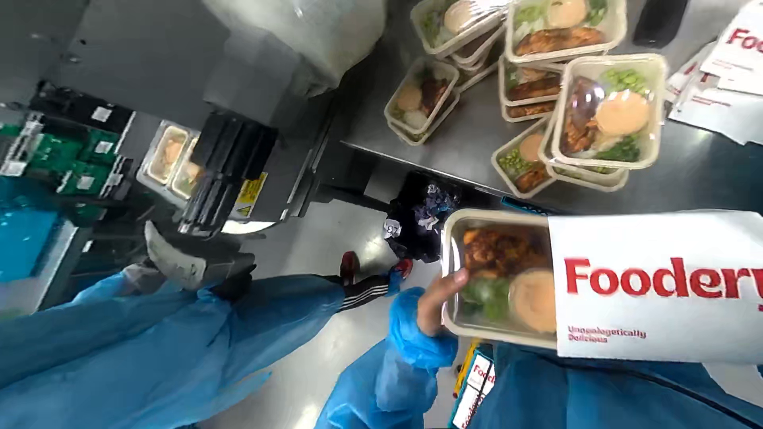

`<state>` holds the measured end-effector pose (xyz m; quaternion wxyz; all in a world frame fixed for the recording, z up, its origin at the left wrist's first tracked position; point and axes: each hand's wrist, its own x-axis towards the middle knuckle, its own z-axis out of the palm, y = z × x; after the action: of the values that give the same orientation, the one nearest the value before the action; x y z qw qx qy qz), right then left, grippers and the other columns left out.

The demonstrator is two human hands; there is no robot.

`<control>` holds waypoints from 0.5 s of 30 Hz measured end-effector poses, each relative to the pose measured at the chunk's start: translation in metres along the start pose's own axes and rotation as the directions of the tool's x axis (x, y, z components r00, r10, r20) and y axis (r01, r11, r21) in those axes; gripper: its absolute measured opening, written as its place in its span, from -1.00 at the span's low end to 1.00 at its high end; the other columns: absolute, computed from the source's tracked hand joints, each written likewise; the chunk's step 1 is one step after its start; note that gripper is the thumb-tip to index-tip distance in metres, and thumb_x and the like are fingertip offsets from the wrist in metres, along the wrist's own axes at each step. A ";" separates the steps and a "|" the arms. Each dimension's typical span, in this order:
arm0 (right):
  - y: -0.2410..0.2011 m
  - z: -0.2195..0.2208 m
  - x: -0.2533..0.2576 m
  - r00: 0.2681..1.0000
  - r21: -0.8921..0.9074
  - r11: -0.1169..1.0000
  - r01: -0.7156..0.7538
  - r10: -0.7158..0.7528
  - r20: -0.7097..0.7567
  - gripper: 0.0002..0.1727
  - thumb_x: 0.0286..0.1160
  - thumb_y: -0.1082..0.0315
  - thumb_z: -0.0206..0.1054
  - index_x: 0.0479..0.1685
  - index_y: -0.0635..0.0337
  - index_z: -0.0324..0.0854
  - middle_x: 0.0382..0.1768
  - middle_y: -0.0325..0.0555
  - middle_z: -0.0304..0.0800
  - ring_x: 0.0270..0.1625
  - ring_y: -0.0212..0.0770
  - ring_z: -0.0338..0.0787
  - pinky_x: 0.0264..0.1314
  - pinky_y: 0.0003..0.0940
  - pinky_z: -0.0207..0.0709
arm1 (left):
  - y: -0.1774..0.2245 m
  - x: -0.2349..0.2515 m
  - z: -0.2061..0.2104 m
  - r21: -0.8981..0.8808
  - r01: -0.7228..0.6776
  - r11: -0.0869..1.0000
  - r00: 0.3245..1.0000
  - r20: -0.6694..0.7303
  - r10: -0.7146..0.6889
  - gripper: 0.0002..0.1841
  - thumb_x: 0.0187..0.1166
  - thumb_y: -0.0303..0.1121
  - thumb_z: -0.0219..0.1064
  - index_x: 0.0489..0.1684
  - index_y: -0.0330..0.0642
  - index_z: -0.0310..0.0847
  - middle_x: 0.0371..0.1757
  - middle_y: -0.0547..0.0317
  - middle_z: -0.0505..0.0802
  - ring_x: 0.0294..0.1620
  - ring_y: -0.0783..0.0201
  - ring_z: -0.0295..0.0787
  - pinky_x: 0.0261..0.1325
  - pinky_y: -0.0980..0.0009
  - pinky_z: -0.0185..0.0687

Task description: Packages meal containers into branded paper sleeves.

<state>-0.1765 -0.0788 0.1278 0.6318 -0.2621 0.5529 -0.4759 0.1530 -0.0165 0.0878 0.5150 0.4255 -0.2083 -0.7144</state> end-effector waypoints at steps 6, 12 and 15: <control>-0.028 -0.084 -0.001 0.961 -0.241 0.939 0.244 -0.268 -0.069 -0.62 0.79 0.02 -0.02 0.40 -0.14 0.48 0.08 -0.63 0.77 0.15 -0.68 0.73 0.21 -0.66 0.64 | -0.043 0.040 0.058 -0.125 -0.032 0.992 0.897 0.434 0.083 -0.54 0.73 0.05 0.19 0.49 0.14 0.64 0.36 0.35 0.83 0.42 0.46 0.70 0.55 0.38 0.55; -0.078 -0.147 -0.017 0.983 0.038 0.989 0.141 -0.135 -0.128 -0.74 0.50 -0.11 0.35 -0.05 -0.30 0.84 -0.13 -0.46 0.95 -0.07 -0.55 0.88 0.04 -0.50 0.78 | -0.074 0.106 0.243 -0.004 0.187 0.982 0.877 0.452 -0.165 -0.29 0.42 0.50 0.04 0.25 0.28 0.77 0.14 0.40 0.94 0.22 0.46 0.84 0.38 0.33 0.73; -0.114 -0.233 -0.022 0.991 0.013 0.999 -0.034 0.035 -0.130 -0.77 0.45 0.04 0.48 -0.01 -0.18 0.77 -0.13 -0.40 0.94 -0.07 -0.46 0.89 0.06 -0.43 0.79 | -0.107 0.158 0.328 0.041 0.174 0.984 0.769 0.619 -0.162 0.08 0.29 0.64 0.01 0.78 0.07 0.20 0.41 0.31 0.80 0.38 0.39 0.75 0.44 0.28 0.69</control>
<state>-0.4312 -0.0609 0.1767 0.6038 -0.2172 0.5949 -0.4840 -0.1934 -0.1658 0.1277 0.3562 0.1795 -0.3202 -0.8593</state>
